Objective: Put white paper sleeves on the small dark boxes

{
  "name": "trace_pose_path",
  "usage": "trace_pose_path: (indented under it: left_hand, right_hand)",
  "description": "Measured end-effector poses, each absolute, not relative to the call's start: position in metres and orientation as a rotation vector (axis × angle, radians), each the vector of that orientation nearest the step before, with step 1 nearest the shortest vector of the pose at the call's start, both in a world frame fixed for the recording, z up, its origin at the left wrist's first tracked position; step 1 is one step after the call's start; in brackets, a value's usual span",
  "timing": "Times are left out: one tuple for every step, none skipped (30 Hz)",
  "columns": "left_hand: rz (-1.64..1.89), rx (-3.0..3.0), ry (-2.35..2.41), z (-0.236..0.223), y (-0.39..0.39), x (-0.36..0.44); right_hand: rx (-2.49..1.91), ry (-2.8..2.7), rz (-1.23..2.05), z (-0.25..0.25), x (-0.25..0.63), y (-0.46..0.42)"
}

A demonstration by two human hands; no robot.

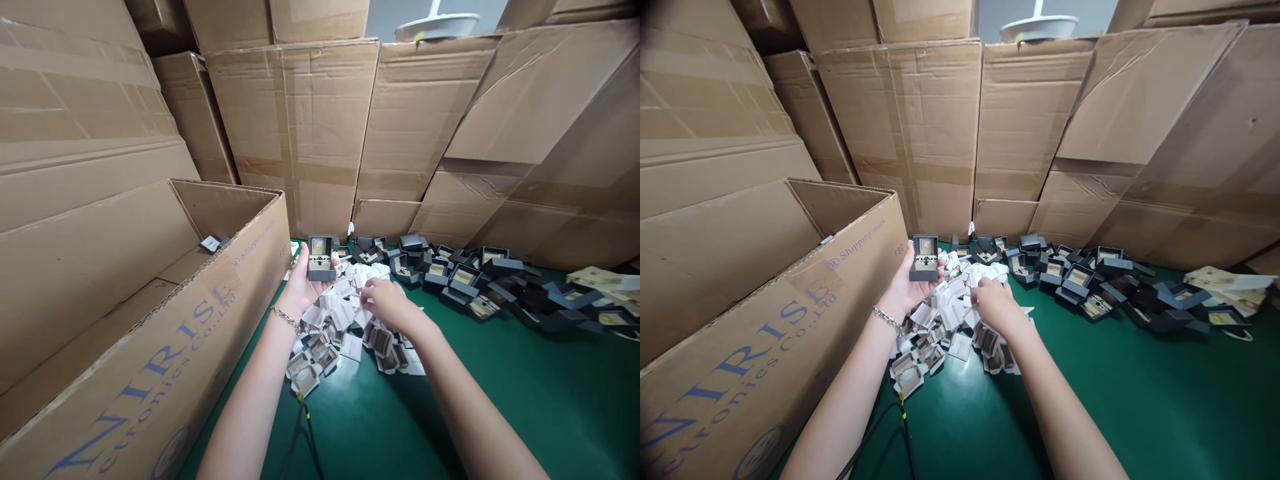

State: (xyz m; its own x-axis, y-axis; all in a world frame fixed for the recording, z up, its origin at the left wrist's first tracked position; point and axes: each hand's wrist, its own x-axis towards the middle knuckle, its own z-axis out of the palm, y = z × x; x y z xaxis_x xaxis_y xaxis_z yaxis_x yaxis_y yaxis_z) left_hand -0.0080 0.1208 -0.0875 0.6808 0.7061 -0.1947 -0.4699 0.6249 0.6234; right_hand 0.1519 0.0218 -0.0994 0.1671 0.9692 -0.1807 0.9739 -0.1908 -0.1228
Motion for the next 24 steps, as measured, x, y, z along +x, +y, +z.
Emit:
trace_pose_path:
  left_hand:
    - [0.700, 0.545, 0.444, -0.088, 0.121, -0.007]
    - [0.695, 0.520, 0.441, -0.089, 0.122, -0.006]
    - [0.690, 0.499, 0.442, -0.090, 0.122, -0.005]
    - [0.687, 0.483, 0.450, -0.090, 0.122, -0.004]
    - [0.686, 0.475, 0.458, -0.091, 0.122, -0.003]
    - [0.685, 0.478, 0.467, -0.091, 0.122, -0.001]
    - [0.682, 0.489, 0.475, -0.091, 0.121, 0.000]
    - [0.675, 0.506, 0.476, -0.091, 0.120, 0.001]
    - [0.665, 0.527, 0.472, -0.091, 0.118, 0.003]
    - [0.651, 0.547, 0.469, -0.091, 0.116, 0.004]
    - [0.635, 0.561, 0.464, -0.090, 0.113, 0.006]
    - [0.620, 0.562, 0.464, -0.089, 0.110, 0.007]
    - [0.605, 0.556, 0.465, -0.088, 0.107, 0.009]
    - [0.592, 0.545, 0.469, -0.087, 0.104, 0.011]
    - [0.581, 0.538, 0.465, -0.086, 0.101, 0.013]
    - [0.572, 0.537, 0.472, -0.085, 0.099, 0.015]
    - [0.561, 0.538, 0.467, -0.085, 0.097, 0.017]
    - [0.550, 0.540, 0.459, -0.085, 0.095, 0.019]
    - [0.537, 0.540, 0.448, -0.085, 0.094, 0.020]
    - [0.524, 0.537, 0.431, -0.086, 0.093, 0.021]
    - [0.513, 0.533, 0.416, -0.086, 0.093, 0.022]
    - [0.510, 0.527, 0.406, -0.087, 0.092, 0.023]
    - [0.513, 0.520, 0.403, -0.087, 0.092, 0.023]
    - [0.522, 0.516, 0.405, -0.087, 0.092, 0.023]
  right_hand:
    - [2.423, 2.042, -0.384, -0.097, 0.157, 0.021]
    - [2.476, 2.111, -0.438, -0.093, 0.162, 0.020]
    - [2.536, 2.183, -0.492, -0.089, 0.167, 0.018]
    - [2.602, 2.246, -0.539, -0.084, 0.172, 0.015]
    - [2.678, 2.288, -0.576, -0.079, 0.175, 0.013]
    - [2.765, 2.316, -0.616, -0.075, 0.177, 0.010]
    - [2.861, 2.339, -0.686, -0.071, 0.178, 0.008]
    - [2.952, 2.370, -0.807, -0.067, 0.178, 0.006]
    - [3.038, 2.409, -0.972, -0.065, 0.178, 0.005]
    - [3.108, 2.446, -1.173, -0.063, 0.176, 0.004]
    - [3.156, 2.474, -1.383, -0.061, 0.174, 0.005]
    - [3.190, 2.485, -1.569, -0.061, 0.172, 0.005]
    - [3.222, 2.481, -1.706, -0.060, 0.170, 0.006]
    - [3.252, 2.477, -1.785, -0.060, 0.167, 0.007]
    - [3.278, 2.477, -1.818, -0.060, 0.165, 0.008]
    - [3.298, 2.479, -1.817, -0.061, 0.163, 0.009]
    - [3.315, 2.490, -1.790, -0.061, 0.160, 0.010]
    - [3.324, 2.500, -1.750, -0.061, 0.158, 0.011]
    - [3.331, 2.506, -1.703, -0.060, 0.155, 0.011]
    - [3.341, 2.506, -1.647, -0.060, 0.152, 0.012]
    - [3.353, 2.501, -1.587, -0.061, 0.149, 0.013]
    - [3.366, 2.494, -1.515, -0.062, 0.146, 0.013]
    - [3.376, 2.494, -1.426, -0.063, 0.144, 0.014]
    - [3.380, 2.505, -1.306, -0.065, 0.143, 0.014]
